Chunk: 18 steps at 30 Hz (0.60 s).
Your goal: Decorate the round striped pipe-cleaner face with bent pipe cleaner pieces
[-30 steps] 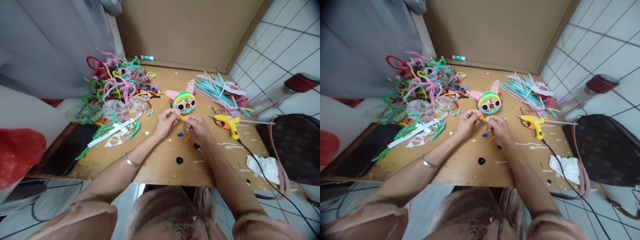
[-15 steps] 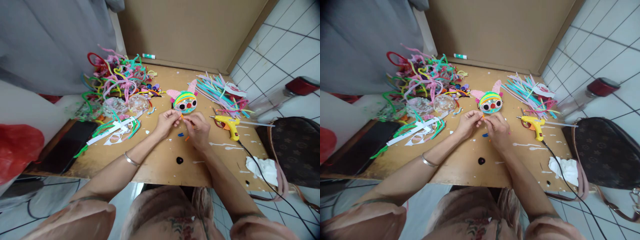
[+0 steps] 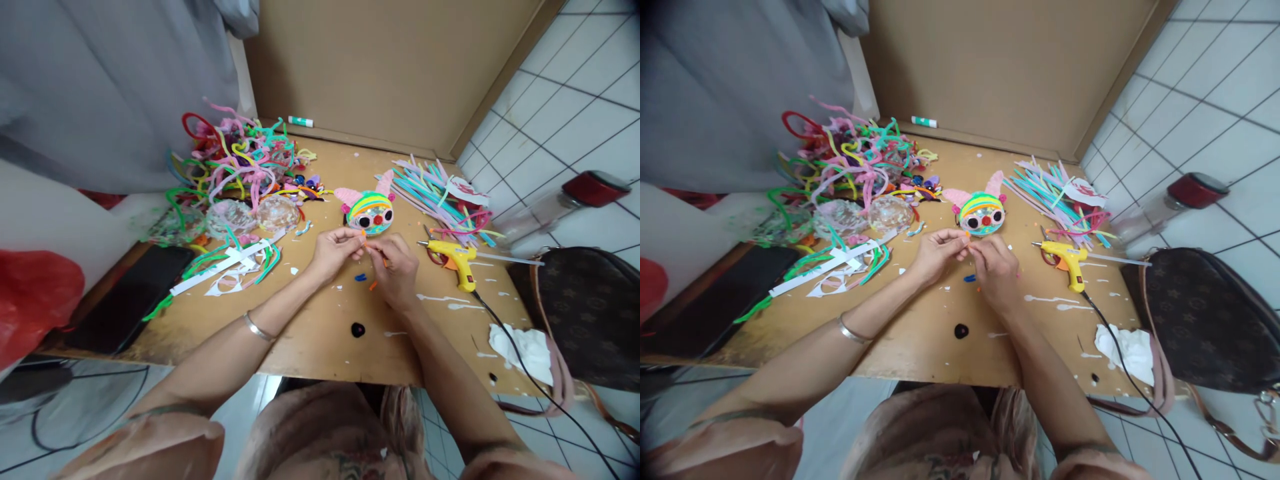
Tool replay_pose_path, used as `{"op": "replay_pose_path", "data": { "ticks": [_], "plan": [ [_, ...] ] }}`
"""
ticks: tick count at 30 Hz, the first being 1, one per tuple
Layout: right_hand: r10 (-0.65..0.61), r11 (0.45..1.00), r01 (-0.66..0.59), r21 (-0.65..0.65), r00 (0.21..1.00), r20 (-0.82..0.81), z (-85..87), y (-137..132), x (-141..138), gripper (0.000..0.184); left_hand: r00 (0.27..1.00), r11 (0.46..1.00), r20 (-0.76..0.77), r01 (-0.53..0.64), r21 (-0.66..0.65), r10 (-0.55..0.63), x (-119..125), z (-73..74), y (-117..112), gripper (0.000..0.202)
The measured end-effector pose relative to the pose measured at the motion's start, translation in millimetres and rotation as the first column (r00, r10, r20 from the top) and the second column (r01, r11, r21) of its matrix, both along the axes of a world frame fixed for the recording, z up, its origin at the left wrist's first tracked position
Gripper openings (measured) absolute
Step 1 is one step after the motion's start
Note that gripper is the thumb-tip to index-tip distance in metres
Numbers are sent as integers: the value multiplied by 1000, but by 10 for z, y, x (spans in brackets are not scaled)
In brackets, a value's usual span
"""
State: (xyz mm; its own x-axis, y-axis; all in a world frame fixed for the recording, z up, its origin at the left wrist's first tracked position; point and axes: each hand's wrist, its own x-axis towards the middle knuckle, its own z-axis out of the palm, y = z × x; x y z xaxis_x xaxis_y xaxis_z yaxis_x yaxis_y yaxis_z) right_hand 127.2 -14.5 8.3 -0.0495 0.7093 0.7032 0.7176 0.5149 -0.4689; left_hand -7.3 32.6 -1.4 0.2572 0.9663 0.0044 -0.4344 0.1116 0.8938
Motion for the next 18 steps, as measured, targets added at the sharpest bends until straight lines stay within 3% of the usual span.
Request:
{"op": "replay_pose_path", "data": {
  "ticks": [18],
  "plan": [
    [-17, 983, -15, -181, 984, -176, 38, 24, 32, 15, 984, 991, -172, 60, 119, -39, -47, 87, 14, 13]
  ]
}}
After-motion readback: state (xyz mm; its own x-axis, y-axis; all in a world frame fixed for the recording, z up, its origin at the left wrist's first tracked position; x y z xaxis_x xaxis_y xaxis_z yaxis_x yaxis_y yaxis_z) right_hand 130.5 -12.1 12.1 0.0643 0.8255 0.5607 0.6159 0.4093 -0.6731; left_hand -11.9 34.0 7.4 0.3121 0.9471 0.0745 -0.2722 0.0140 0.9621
